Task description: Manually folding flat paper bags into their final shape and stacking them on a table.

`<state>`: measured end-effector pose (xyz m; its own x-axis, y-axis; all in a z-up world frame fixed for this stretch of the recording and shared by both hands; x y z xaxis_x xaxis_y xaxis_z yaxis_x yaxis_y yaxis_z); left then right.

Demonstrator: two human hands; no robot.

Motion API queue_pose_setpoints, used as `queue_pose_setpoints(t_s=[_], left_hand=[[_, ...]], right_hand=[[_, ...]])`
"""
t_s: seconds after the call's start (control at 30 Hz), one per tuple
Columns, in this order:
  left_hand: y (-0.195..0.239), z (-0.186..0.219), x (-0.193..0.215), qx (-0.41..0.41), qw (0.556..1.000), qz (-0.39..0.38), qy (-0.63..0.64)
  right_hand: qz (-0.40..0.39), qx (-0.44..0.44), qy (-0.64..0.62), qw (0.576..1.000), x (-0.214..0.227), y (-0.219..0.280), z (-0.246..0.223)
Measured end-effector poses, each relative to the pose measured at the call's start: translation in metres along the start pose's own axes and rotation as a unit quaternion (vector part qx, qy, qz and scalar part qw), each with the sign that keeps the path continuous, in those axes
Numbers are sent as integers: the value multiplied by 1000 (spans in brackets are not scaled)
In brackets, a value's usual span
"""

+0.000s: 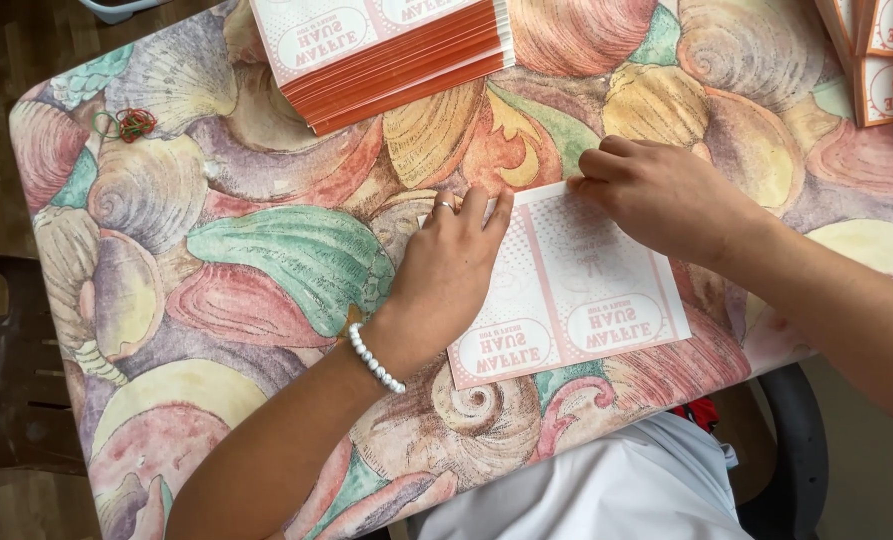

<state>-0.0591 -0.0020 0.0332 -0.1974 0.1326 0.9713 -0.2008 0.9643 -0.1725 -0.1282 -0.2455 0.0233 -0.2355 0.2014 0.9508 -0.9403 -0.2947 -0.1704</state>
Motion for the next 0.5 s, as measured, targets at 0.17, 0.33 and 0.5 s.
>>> queue_pose_setpoints(t_s=[0.17,0.33,0.5], left_hand=[[-12,1,-19,26,999,-31,-8],[-13,3,-23,37,996,-84,-22],[-16,6,-20,44,993,-102,-36]], right_hand=[[-64,-36,-13,997,-1,2,12],[-125,-75,-45,988,-11,21,32],[-66,-133,-59,987,1,30,43]])
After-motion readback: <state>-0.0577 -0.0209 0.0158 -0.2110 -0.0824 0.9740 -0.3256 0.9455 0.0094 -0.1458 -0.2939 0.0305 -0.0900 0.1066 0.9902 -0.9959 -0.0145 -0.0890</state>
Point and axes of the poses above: each hand's wrist, its own y-axis away from the middle knuckle, its own x-axis out of the back of the hand, z = x × y, the point moved 1 cm from there along -y, towards the middle knuckle, and after that the axes turned 11 degrees about -x, right-handed, at the moved point
